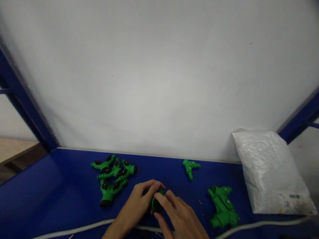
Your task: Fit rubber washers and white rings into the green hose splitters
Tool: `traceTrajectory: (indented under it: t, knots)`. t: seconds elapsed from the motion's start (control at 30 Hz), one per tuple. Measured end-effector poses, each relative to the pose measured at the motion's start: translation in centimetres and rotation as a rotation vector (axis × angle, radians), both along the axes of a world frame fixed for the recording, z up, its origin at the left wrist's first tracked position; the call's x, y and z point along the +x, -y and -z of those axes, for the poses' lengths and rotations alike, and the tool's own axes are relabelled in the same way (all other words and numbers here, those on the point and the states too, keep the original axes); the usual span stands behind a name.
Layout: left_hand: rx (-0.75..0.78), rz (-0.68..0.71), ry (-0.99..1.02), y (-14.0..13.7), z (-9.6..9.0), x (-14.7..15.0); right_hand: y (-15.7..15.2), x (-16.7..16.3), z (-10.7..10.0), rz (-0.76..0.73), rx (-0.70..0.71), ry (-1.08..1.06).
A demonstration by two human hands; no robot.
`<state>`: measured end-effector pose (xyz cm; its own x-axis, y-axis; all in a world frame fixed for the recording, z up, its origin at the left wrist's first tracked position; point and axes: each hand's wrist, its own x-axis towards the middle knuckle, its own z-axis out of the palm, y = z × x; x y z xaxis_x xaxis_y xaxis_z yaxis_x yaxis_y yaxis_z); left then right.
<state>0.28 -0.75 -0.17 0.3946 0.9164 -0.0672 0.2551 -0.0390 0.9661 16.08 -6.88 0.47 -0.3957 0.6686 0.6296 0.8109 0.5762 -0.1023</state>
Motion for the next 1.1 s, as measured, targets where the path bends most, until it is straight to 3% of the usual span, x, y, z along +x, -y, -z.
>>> traceTrajectory:
  t: [0.17,0.27,0.4,0.53,0.63,0.73,0.83,0.93,1.1]
  knots:
    - [0.019,-0.009,-0.034,0.1,0.0,0.0,0.2,0.3,1.4,0.015,-0.112,-0.035]
    - [0.056,-0.003,-0.062,0.3,-0.2,0.1,0.2,0.1,1.9,0.073,-0.064,-0.078]
    - [0.075,0.018,-0.06,0.3,-0.2,0.1,0.1,-0.4,0.8,0.126,0.033,-0.106]
    - [0.007,0.006,-0.025,-0.1,0.2,0.0,0.1,-0.2,-0.3,0.023,0.011,-0.028]
    - [-0.026,0.004,-0.011,-0.1,0.2,0.0,0.0,0.1,0.0,-0.007,-0.054,0.005]
    - [0.043,-0.006,-0.036,0.2,-0.1,0.0,0.1,0.2,0.9,0.021,-0.111,-0.044]
    - [0.076,0.011,-0.058,0.3,-0.4,0.1,0.3,0.1,1.4,0.082,-0.071,-0.06]
    - [0.09,0.006,-0.053,0.3,-0.4,0.1,0.4,0.0,0.8,0.115,-0.022,-0.056]
    - [-0.015,0.012,-0.015,0.1,-0.4,0.0,0.5,-0.1,-0.5,0.021,-0.022,-0.006]
